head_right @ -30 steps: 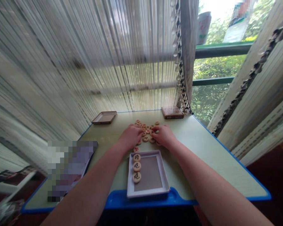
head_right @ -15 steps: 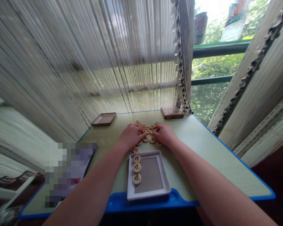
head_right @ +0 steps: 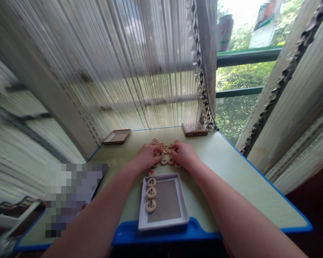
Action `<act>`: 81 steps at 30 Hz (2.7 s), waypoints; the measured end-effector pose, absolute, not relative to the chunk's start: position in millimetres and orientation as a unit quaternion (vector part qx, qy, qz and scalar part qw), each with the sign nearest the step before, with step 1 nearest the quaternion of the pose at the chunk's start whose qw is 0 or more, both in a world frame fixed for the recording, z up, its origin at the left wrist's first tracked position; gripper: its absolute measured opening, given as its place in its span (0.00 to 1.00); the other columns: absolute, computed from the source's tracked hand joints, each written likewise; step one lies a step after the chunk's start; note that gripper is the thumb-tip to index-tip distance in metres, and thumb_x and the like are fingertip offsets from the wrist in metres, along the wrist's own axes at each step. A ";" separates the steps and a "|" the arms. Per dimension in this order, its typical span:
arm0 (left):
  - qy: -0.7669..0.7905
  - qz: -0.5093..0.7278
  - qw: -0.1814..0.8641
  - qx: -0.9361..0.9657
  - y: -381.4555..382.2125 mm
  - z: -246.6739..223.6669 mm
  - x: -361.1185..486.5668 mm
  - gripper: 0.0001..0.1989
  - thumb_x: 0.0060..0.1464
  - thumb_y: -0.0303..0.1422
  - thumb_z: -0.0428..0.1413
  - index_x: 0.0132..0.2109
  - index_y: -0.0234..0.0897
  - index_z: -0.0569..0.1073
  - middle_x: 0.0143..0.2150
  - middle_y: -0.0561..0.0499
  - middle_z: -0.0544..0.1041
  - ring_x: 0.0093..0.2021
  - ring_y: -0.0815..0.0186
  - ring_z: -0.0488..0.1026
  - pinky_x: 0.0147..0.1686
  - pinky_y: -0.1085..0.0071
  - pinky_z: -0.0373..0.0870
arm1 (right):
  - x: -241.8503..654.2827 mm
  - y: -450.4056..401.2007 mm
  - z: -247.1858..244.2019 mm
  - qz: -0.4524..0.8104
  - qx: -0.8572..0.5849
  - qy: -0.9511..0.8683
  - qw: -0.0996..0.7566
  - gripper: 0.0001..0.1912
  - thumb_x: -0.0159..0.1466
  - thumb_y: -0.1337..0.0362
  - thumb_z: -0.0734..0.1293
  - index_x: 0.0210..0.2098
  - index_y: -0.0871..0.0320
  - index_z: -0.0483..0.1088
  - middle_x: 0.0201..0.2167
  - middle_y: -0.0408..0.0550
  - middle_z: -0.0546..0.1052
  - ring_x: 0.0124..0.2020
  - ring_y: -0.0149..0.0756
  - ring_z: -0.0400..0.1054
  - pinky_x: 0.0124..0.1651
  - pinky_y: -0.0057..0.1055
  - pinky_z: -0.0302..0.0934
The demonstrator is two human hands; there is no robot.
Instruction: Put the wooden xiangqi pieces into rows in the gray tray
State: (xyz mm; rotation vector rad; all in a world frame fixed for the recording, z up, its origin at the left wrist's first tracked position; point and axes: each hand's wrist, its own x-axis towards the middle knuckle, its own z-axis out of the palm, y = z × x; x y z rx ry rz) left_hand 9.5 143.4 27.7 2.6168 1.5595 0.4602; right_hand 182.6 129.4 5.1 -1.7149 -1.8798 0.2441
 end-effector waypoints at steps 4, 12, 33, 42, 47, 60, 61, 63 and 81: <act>0.512 0.140 0.028 0.847 141.2 28.3 11.5 0.14 0.46 0.37 0.54 0.39 0.38 0.77 0.41 0.45 0.74 0.43 0.59 0.69 0.47 0.66 0.65 | 183.4 131.2 3.2 0.067 -0.638 -0.718 0.270 0.15 0.57 0.61 0.61 0.39 0.55 0.75 0.40 0.49 0.77 0.42 0.42 0.69 0.45 0.33 0.60; 0.509 0.151 0.021 0.847 139.9 30.5 13.4 0.12 0.46 0.37 0.54 0.36 0.36 0.75 0.39 0.46 0.75 0.41 0.60 0.70 0.46 0.66 0.65 | 181.7 127.7 4.3 0.023 -0.627 -0.738 0.249 0.16 0.57 0.59 0.61 0.41 0.56 0.74 0.43 0.52 0.76 0.45 0.45 0.67 0.49 0.37 0.58; 0.502 0.203 0.054 0.839 136.4 34.7 11.3 0.11 0.48 0.35 0.55 0.40 0.38 0.74 0.39 0.49 0.76 0.43 0.60 0.70 0.45 0.67 0.65 | 188.8 132.4 -1.8 0.038 -0.615 -0.743 0.261 0.14 0.57 0.63 0.62 0.40 0.55 0.75 0.42 0.51 0.75 0.44 0.41 0.67 0.50 0.34 0.57; 0.487 0.249 0.065 0.835 138.8 36.5 7.1 0.12 0.48 0.34 0.55 0.41 0.37 0.74 0.41 0.49 0.77 0.43 0.62 0.71 0.46 0.69 0.65 | 178.7 117.2 11.8 0.063 -0.521 -0.753 0.397 0.12 0.57 0.63 0.63 0.39 0.57 0.73 0.36 0.49 0.76 0.38 0.36 0.68 0.43 0.30 0.60; 0.480 0.297 0.148 0.812 134.7 40.1 2.4 0.13 0.47 0.35 0.57 0.41 0.36 0.74 0.39 0.49 0.78 0.38 0.65 0.73 0.40 0.72 0.68 | 169.3 107.8 12.1 0.088 -0.468 -0.769 0.427 0.11 0.56 0.65 0.65 0.40 0.56 0.72 0.33 0.46 0.76 0.32 0.32 0.68 0.36 0.27 0.61; 0.417 0.327 0.250 0.810 137.2 37.9 0.0 0.17 0.44 0.35 0.60 0.42 0.34 0.75 0.39 0.47 0.77 0.38 0.66 0.73 0.37 0.72 0.68 | 170.5 109.6 12.0 0.118 -0.476 -0.761 0.425 0.11 0.56 0.63 0.66 0.39 0.56 0.72 0.32 0.46 0.76 0.31 0.32 0.68 0.36 0.28 0.62; 0.413 0.325 0.253 0.812 136.9 38.2 -0.7 0.17 0.44 0.35 0.59 0.43 0.34 0.75 0.39 0.47 0.78 0.38 0.66 0.73 0.37 0.72 0.68 | 170.8 110.0 11.6 0.121 -0.470 -0.762 0.428 0.11 0.56 0.63 0.66 0.39 0.57 0.72 0.32 0.46 0.76 0.31 0.32 0.68 0.36 0.28 0.62; 0.409 0.310 0.266 0.816 136.1 39.0 -2.5 0.17 0.45 0.37 0.58 0.42 0.34 0.76 0.38 0.49 0.78 0.37 0.65 0.73 0.37 0.72 0.68 | 171.7 111.4 10.2 0.125 -0.462 -0.762 0.436 0.10 0.56 0.63 0.66 0.38 0.57 0.72 0.31 0.45 0.76 0.31 0.32 0.68 0.36 0.28 0.62; 0.372 0.284 0.315 0.826 126.2 41.8 -8.1 0.14 0.48 0.37 0.55 0.39 0.34 0.77 0.35 0.49 0.79 0.36 0.64 0.73 0.36 0.72 0.68 | 172.5 102.8 14.9 0.091 -0.465 -0.770 0.428 0.11 0.54 0.61 0.66 0.35 0.59 0.72 0.30 0.46 0.76 0.30 0.32 0.67 0.33 0.27 0.60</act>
